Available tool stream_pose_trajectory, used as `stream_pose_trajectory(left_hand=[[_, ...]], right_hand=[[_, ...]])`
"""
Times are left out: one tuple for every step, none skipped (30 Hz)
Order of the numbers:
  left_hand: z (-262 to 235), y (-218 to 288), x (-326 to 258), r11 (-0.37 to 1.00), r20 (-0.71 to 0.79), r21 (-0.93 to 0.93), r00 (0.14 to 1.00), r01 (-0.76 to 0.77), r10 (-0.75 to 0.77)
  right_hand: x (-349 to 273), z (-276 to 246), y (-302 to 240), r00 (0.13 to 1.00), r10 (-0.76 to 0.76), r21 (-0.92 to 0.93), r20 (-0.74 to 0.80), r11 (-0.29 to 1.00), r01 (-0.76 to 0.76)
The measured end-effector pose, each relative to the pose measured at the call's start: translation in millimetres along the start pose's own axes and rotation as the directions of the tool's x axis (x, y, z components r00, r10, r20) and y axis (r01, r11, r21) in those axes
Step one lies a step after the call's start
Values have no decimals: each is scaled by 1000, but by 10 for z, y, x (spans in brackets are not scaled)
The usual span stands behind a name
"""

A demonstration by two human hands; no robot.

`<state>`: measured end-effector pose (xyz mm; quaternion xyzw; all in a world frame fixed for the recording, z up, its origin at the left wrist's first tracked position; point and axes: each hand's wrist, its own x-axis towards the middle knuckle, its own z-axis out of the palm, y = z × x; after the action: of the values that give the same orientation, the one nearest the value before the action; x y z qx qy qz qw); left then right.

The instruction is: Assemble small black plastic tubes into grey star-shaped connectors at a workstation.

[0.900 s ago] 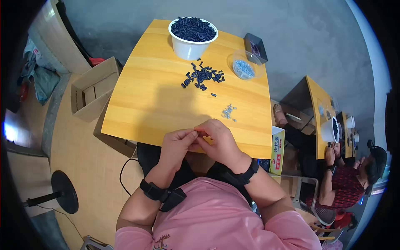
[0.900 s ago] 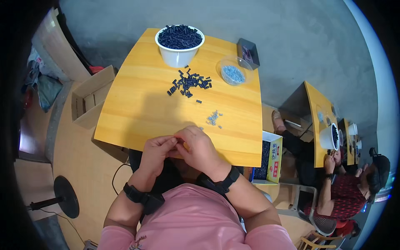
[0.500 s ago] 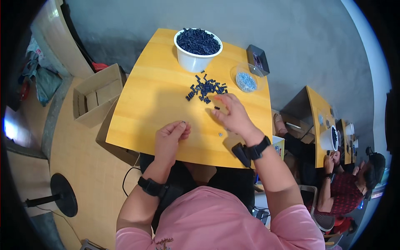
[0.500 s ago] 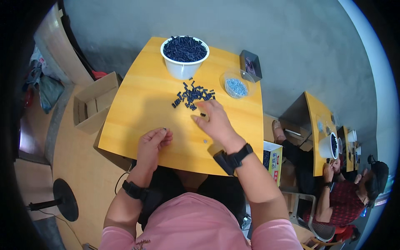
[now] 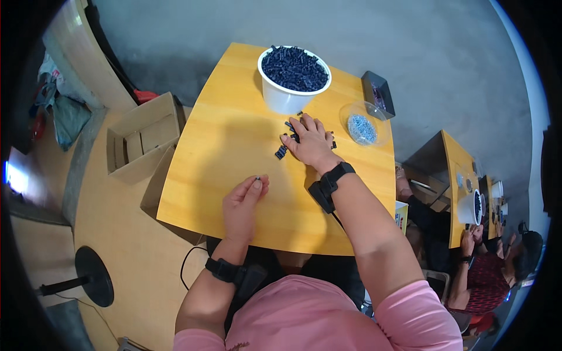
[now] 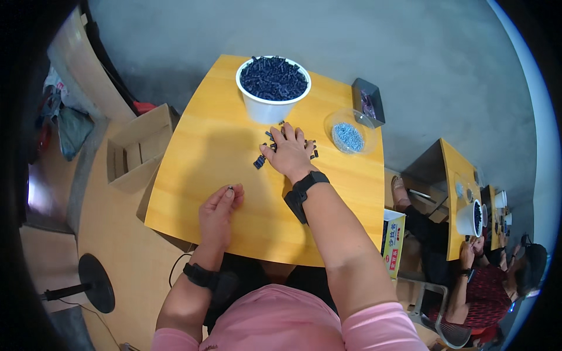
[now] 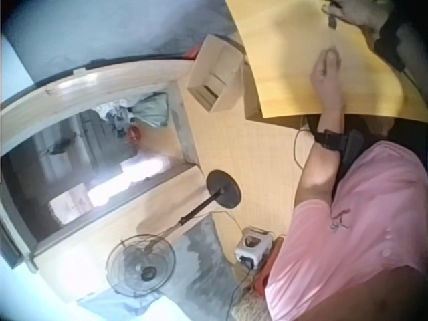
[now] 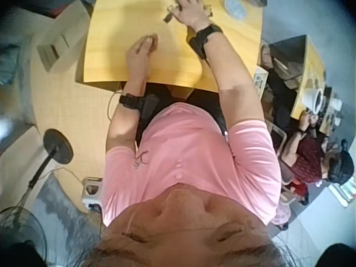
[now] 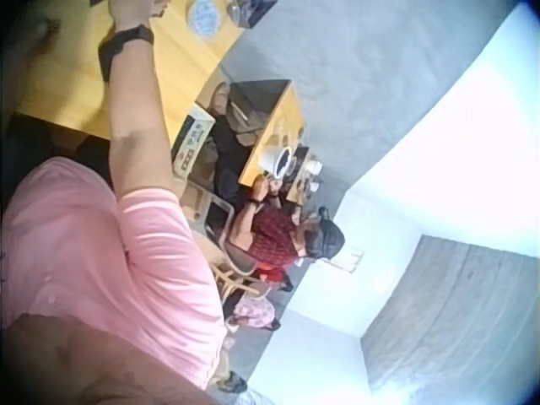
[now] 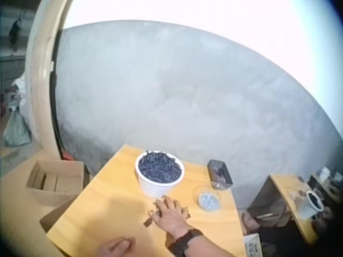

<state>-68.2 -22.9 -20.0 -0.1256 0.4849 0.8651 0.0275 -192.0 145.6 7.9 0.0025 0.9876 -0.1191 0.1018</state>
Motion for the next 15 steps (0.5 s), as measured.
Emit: stream_pose_trajectory(left_hand=[[5,8,14,999,-5,-38,1000,9,-10],[11,5,32,997,-7,-76,1000,19,-20],[-2,-17,42,997,-8,-77,999,32,-33],[-16,-49,58,994,2,-105,1000,0,1],[-14,-73,73,990,13,-134,999,-33,35],[10,-70,68,991,15,-134,1000,-20,22],[58,-51,60,994,-17,-31,994,-105,105],[94,-41,55,979,-38,75,981,-188,191],[113,-53,98,979,-35,72,981,-190,192],[125,-81,146,966,2,143,976,-214,216],[138,-89,176,947,40,213,970,-241,238],[179,-90,178,947,44,209,970,-244,240],[228,-91,174,946,53,187,965,-263,257],[259,-88,167,945,61,166,959,-282,276],[252,-118,150,945,64,164,959,-283,276]], right_hand=[[-16,43,13,1000,5,-2,9,1000,-5],[-38,91,36,1000,-16,-15,-1,1000,16],[-82,131,46,999,-36,-27,-11,999,35],[-126,158,58,1000,-25,-29,-2,999,25],[-172,174,70,998,-65,-36,-14,997,65],[-234,189,64,994,-107,-43,-24,993,106],[-310,202,54,989,-143,-40,-37,989,142],[-392,244,65,990,-134,-41,-33,990,133],[-449,267,61,986,-158,-33,-52,987,156],[-516,279,47,980,-183,-27,-73,983,181],[-602,279,32,980,-187,-24,-68,982,185],[-679,279,31,980,-185,-28,-73,983,183],[-743,279,30,977,-204,-23,-58,979,203],[-794,273,26,974,-223,-18,-43,975,222],[-851,275,28,968,-249,-19,-32,968,249]])
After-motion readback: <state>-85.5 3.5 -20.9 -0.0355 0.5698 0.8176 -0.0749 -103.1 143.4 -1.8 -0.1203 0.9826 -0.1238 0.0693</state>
